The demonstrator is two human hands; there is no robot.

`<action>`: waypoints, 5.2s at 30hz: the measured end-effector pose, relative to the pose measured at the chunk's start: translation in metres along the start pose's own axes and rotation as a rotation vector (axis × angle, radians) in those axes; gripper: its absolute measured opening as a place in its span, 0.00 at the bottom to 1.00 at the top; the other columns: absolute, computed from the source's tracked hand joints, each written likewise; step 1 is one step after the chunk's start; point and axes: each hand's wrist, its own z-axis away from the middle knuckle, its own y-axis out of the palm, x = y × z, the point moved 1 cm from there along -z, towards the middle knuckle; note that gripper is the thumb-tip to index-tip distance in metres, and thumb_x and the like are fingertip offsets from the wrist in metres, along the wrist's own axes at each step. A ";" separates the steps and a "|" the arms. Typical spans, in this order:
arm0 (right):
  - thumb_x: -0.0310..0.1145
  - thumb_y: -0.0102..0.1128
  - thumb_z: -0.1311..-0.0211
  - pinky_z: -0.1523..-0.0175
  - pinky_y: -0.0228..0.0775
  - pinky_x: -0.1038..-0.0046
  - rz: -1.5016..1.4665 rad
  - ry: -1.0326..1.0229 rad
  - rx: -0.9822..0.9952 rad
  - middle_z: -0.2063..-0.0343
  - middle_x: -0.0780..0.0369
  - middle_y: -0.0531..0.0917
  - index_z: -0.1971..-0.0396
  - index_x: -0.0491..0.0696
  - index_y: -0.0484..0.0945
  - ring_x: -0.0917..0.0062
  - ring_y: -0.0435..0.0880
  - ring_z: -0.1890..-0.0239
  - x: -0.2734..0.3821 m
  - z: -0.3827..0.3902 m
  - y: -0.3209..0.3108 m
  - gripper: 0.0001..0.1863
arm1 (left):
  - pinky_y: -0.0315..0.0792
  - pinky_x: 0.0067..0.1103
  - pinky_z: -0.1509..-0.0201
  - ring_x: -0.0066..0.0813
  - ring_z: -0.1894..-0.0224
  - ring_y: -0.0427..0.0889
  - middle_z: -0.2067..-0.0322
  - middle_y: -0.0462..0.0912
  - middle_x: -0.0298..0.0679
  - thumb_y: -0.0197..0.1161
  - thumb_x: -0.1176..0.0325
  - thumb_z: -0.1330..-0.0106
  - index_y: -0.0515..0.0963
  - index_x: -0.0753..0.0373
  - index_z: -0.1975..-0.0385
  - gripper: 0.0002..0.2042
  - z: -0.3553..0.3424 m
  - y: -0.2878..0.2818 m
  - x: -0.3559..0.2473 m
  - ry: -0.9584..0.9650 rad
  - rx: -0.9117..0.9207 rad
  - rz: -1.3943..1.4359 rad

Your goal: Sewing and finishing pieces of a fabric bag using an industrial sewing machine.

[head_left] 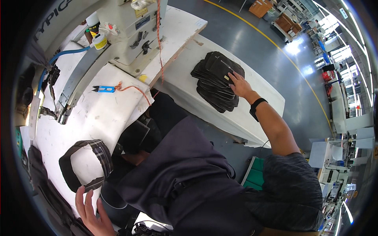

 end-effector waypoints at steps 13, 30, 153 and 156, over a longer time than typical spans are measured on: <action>0.39 0.55 0.25 0.54 0.83 0.58 -0.588 -0.313 -0.115 0.62 0.54 0.89 0.51 0.50 0.85 0.53 0.88 0.61 0.154 0.086 -0.104 0.14 | 0.71 0.39 0.30 0.52 0.35 0.80 0.38 0.81 0.49 0.66 0.78 0.31 0.81 0.67 0.43 0.17 0.010 -0.001 -0.039 -0.028 0.121 0.255; 0.34 0.63 0.24 0.71 0.76 0.65 -0.761 -1.319 0.595 0.75 0.58 0.85 0.50 0.48 0.84 0.60 0.86 0.76 0.423 0.138 -0.194 0.09 | 0.74 0.28 0.76 0.37 0.79 0.83 0.77 0.81 0.39 0.77 0.71 0.37 0.87 0.66 0.58 0.11 0.008 -0.011 -0.019 0.121 0.202 0.740; 0.39 0.75 0.33 0.59 0.73 0.81 -1.148 -0.803 0.931 0.68 0.67 0.89 0.54 0.42 0.92 0.88 0.80 0.68 0.517 -0.033 -0.101 0.16 | 0.78 0.19 0.52 0.20 0.59 0.85 0.63 0.90 0.35 0.75 0.77 0.34 0.90 0.67 0.60 0.06 -0.071 0.089 0.169 -0.275 0.209 0.884; 0.39 0.75 0.32 0.59 0.73 0.81 -1.162 -0.820 0.931 0.68 0.67 0.89 0.54 0.42 0.92 0.88 0.81 0.68 0.516 -0.031 -0.102 0.16 | 0.78 0.19 0.52 0.20 0.59 0.85 0.63 0.90 0.35 0.75 0.78 0.34 0.89 0.67 0.60 0.06 -0.070 0.088 0.167 -0.278 0.216 0.879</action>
